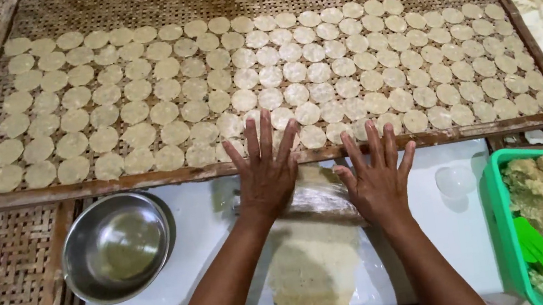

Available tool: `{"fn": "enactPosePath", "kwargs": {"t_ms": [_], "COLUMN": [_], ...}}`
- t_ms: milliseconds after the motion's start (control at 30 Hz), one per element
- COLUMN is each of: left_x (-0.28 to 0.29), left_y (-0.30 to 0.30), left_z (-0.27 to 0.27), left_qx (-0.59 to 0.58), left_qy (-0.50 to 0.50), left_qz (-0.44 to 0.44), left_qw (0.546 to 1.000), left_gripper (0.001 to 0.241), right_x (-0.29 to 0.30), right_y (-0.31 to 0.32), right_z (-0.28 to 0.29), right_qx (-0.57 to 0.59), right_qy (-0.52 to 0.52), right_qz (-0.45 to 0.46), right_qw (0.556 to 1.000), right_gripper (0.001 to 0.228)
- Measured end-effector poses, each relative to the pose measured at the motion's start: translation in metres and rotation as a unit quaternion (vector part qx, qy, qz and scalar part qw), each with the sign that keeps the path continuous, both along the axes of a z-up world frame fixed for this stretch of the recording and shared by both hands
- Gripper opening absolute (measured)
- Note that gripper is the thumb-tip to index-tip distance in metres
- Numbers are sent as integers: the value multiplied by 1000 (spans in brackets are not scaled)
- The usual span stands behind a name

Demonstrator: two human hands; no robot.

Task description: Flattening portions of dough using a rolling pin on a flat surface.

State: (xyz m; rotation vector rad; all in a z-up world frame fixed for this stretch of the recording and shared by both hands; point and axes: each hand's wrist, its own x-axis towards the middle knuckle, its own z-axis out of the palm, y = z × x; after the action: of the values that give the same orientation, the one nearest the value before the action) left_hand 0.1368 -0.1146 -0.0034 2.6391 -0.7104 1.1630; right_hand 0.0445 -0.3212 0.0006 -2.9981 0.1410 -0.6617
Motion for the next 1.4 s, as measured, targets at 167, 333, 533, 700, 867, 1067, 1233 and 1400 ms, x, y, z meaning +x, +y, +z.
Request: {"fn": "enactPosePath", "kwargs": {"t_ms": [167, 333, 533, 700, 867, 1067, 1233, 1400], "left_x": [-7, -53, -127, -144, -127, -83, -72, -36], "left_y": [0, 20, 59, 102, 112, 92, 76, 48], "left_z": [-1, -23, -15, -4, -1, -15, -7, -11], "left_qx": [28, 27, 137, 202, 202, 139, 139, 105], "left_qy": [-4, 48, 316, 319, 207, 148, 99, 2], "left_qz": [18, -1, -37, -50, -35, -55, -18, -4], "left_qw": [999, 998, 938, 925, 957, 978, 985, 994], "left_gripper": [60, 70, 78, 86, 68, 82, 71, 80], "right_x": [-4, -45, -112, -151, -133, -92, -76, -33], "right_y": [2, 16, 35, 23, 0, -14, -2, -8], "right_z": [3, -3, -12, -17, -28, -13, 3, -18], "right_qx": [-8, 26, -5, -26, 6, 20, 47, 55], "right_qy": [-9, 56, 63, 144, 127, 108, 158, 33], "right_qz": [24, 11, 14, 98, 100, 92, 78, 33], "right_qw": [1000, 998, 998, 984, 987, 990, 983, 997], "right_gripper": [63, 63, 71, 77, 71, 74, 64, 58]}}
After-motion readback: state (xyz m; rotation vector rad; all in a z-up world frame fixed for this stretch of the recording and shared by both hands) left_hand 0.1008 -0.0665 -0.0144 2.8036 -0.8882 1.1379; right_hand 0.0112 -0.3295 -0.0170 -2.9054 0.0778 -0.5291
